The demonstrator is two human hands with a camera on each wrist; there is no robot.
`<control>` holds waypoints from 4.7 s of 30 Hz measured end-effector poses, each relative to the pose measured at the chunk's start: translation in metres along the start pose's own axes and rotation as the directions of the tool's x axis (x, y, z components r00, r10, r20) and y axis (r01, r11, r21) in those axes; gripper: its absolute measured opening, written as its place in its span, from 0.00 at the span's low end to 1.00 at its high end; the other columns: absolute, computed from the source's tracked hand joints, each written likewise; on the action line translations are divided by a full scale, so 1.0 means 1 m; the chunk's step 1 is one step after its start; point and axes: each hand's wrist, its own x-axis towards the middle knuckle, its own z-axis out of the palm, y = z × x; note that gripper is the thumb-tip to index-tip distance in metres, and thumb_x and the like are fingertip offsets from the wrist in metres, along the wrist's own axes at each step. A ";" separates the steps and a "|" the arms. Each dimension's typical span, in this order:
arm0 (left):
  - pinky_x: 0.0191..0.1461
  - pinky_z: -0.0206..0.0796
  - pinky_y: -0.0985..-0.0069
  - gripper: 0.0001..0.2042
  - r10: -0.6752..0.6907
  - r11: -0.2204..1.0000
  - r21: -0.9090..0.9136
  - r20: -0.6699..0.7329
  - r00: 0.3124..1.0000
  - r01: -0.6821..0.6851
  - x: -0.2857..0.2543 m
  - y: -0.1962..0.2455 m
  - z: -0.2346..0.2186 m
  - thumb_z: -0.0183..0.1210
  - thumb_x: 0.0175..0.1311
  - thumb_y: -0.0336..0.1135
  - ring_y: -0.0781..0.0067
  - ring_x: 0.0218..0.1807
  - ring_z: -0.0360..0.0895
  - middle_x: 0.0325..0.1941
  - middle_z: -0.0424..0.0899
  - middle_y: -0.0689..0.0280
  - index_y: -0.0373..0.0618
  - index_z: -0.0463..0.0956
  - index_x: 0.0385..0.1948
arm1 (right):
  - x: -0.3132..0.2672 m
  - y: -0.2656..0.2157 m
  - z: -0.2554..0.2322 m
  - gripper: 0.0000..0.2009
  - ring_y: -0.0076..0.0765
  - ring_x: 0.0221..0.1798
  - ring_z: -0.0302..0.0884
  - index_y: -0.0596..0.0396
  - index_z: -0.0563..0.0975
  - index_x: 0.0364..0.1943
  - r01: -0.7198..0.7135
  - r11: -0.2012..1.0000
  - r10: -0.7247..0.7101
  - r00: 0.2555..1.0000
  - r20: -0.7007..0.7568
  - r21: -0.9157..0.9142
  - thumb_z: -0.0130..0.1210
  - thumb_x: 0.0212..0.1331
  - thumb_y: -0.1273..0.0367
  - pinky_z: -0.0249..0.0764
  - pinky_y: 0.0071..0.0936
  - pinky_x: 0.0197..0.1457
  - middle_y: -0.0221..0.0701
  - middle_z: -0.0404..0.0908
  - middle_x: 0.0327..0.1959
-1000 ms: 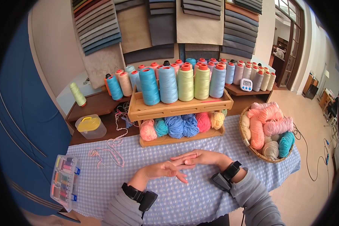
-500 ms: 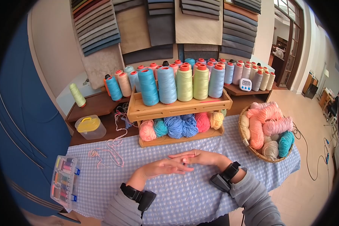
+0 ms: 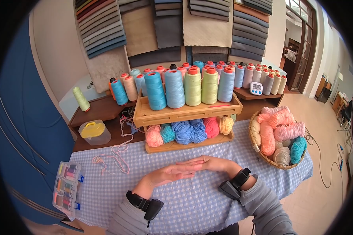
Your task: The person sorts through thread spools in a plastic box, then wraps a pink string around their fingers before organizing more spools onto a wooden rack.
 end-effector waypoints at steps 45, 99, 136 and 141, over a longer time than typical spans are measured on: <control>0.70 0.32 0.65 0.48 -0.038 0.996 -0.082 -0.067 0.997 0.033 0.001 0.002 0.004 0.48 0.54 0.64 0.58 0.70 0.38 0.69 0.35 0.55 0.42 0.29 0.64 | 0.007 0.024 -0.006 0.19 0.24 0.47 0.70 0.61 0.71 0.49 0.003 0.997 0.002 0.998 -0.059 0.076 0.46 0.62 0.60 0.63 0.21 0.54 0.29 0.76 0.45; 0.47 0.67 0.68 0.25 0.580 -0.136 -0.449 -0.758 -0.297 0.883 -0.393 0.102 0.134 0.50 0.57 0.53 0.56 0.47 0.73 0.41 0.76 0.51 0.35 0.72 0.42 | 0.002 0.007 -0.004 0.20 0.29 0.52 0.70 0.58 0.66 0.56 0.067 0.976 -0.074 0.997 0.028 0.206 0.39 0.65 0.61 0.67 0.23 0.53 0.37 0.73 0.50; 0.44 0.70 0.54 0.28 0.029 0.948 0.232 -0.747 -0.664 -0.219 -0.446 0.044 0.096 0.62 0.46 0.48 0.56 0.45 0.69 0.46 0.64 0.57 0.54 0.64 0.50 | 0.003 0.013 -0.008 0.20 0.30 0.52 0.70 0.59 0.63 0.57 0.075 0.962 -0.090 0.995 0.047 0.264 0.40 0.65 0.62 0.66 0.24 0.54 0.38 0.74 0.49; 0.44 0.71 0.56 0.25 0.068 0.946 0.257 -0.755 -0.652 -0.199 -0.440 0.048 0.095 0.60 0.48 0.49 0.60 0.45 0.69 0.46 0.66 0.59 0.55 0.66 0.48 | 0.003 0.013 -0.008 0.20 0.30 0.52 0.71 0.60 0.64 0.56 0.092 0.963 -0.105 0.994 0.042 0.254 0.40 0.65 0.63 0.67 0.25 0.54 0.39 0.74 0.48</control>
